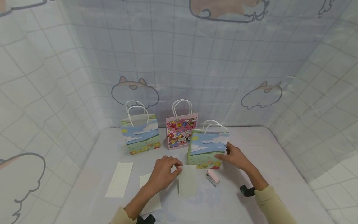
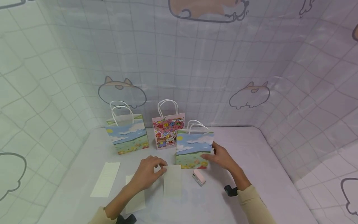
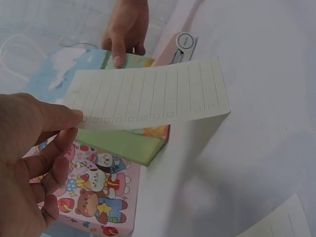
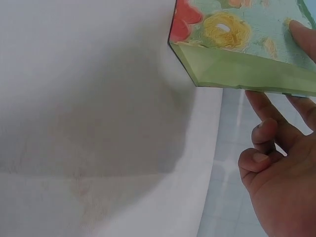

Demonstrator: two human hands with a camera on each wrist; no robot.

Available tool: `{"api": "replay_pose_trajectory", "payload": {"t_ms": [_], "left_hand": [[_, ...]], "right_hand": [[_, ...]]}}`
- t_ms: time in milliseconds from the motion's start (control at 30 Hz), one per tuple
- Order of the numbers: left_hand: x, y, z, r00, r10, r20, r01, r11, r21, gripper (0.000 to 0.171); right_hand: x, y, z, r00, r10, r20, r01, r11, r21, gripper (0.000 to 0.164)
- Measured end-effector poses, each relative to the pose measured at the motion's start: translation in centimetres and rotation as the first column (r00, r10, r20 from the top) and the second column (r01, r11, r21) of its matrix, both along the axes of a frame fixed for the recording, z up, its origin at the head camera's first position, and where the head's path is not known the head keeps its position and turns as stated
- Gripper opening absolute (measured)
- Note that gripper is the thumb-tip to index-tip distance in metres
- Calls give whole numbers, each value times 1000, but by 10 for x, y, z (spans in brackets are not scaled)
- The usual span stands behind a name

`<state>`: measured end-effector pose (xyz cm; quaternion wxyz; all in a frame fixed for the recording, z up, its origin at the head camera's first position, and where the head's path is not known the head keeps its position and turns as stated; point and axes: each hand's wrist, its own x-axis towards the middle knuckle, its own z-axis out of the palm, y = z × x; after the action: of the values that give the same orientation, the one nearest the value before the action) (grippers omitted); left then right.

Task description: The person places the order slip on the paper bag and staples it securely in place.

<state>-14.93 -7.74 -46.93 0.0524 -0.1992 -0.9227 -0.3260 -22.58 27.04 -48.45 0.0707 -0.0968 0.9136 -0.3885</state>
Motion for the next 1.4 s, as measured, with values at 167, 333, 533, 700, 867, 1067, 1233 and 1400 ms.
{"api": "replay_pose_trajectory", "payload": {"t_ms": [167, 333, 533, 700, 867, 1067, 1233, 1400], "left_hand": [[2, 0, 4, 1000, -9, -26, 10, 1000, 13, 8], [3, 1, 6, 999, -15, -36, 15, 1000, 17, 9], [3, 3, 9, 999, -17, -48, 18, 1000, 11, 8], [3, 4, 12, 998, -15, -54, 16, 1000, 9, 7], [3, 4, 13, 998, -7, -54, 8, 1000, 7, 7], [4, 6, 17, 996, 6, -85, -4, 1000, 22, 7], [4, 6, 19, 988, 5, -151, 3, 998, 55, 8], [4, 6, 20, 980, 1, -197, 17, 995, 94, 10]], "right_hand": [[1, -6, 0, 1000, 4, 18, -3, 999, -34, 75], [2, -11, -1, 999, 36, 6, -36, 999, -30, 81], [5, -14, 1, 998, 44, -35, -45, 999, -23, 84], [5, -20, 2, 998, 52, -37, -53, 998, -18, 84], [6, -24, 2, 997, 68, -46, -70, 997, -28, 82], [7, -29, 0, 996, 71, -51, -72, 997, -16, 83], [8, -32, 1, 996, 68, -48, -67, 998, 20, 85], [9, -36, 2, 996, 67, -54, -65, 997, 44, 84]]}}
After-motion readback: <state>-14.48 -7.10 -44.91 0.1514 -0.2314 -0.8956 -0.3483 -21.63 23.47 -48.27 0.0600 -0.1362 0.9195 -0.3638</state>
